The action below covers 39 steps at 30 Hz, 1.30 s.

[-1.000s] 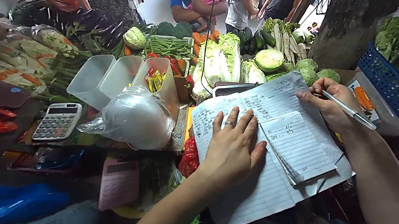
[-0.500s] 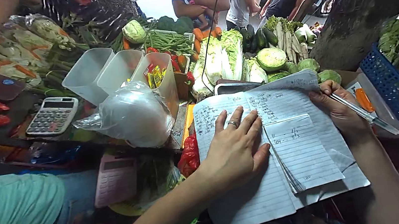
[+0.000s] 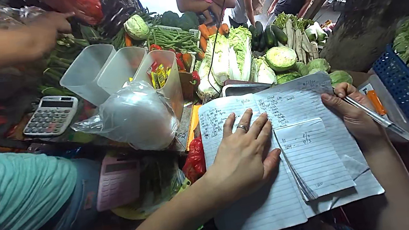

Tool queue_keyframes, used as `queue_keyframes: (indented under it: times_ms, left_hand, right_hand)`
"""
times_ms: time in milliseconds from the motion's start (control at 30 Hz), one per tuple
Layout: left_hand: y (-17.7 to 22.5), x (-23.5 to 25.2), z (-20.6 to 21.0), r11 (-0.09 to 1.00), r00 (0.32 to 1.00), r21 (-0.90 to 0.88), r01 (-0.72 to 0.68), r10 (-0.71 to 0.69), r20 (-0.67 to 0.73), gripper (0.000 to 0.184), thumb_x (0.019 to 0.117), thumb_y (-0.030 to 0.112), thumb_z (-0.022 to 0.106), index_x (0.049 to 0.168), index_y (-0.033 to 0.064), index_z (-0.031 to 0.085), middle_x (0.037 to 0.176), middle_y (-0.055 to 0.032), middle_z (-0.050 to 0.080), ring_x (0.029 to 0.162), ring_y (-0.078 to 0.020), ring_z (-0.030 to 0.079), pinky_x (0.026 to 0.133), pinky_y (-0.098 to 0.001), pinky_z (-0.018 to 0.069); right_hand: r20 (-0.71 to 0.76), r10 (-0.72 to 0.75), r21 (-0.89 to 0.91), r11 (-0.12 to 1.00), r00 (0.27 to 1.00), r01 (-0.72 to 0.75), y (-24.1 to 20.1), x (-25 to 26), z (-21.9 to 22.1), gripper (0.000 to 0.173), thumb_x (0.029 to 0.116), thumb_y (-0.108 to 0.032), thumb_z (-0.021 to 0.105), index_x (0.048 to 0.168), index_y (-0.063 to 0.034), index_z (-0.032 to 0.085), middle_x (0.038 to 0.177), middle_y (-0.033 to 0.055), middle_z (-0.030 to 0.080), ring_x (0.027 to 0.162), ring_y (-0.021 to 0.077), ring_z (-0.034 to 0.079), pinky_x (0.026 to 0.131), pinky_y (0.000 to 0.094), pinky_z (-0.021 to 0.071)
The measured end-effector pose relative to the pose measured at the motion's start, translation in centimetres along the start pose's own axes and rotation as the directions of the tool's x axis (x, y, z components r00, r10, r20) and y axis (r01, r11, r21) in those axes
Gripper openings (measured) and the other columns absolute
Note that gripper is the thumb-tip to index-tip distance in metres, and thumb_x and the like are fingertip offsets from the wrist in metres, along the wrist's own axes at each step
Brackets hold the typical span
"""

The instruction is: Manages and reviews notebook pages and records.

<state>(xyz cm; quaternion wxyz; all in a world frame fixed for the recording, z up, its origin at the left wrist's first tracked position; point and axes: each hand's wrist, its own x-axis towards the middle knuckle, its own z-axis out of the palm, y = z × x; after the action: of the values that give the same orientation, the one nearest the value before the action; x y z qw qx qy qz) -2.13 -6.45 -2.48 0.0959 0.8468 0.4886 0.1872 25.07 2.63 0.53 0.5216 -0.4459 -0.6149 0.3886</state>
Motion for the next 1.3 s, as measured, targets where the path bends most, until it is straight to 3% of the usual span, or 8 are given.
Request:
queue_keyframes:
  times_ms: [1300]
  left_hand:
    - [-0.06,-0.03,0.18,1.0,1.0,0.018,-0.013,0.013,-0.016,0.063,0.1067,0.052,0.026,0.154,0.0163,0.046,0.162,-0.0005,0.042,0.153,-0.0265,0.032,0.12,-0.0624,0.019]
  right_hand:
    - [-0.013,-0.047,0.002,0.999,0.999,0.047,0.1,-0.08,0.08,0.026,0.094,-0.002,0.066,0.085,-0.0196,0.05,0.073,-0.0099,0.06,0.066,-0.0018,0.06,0.066,0.0136,0.0547]
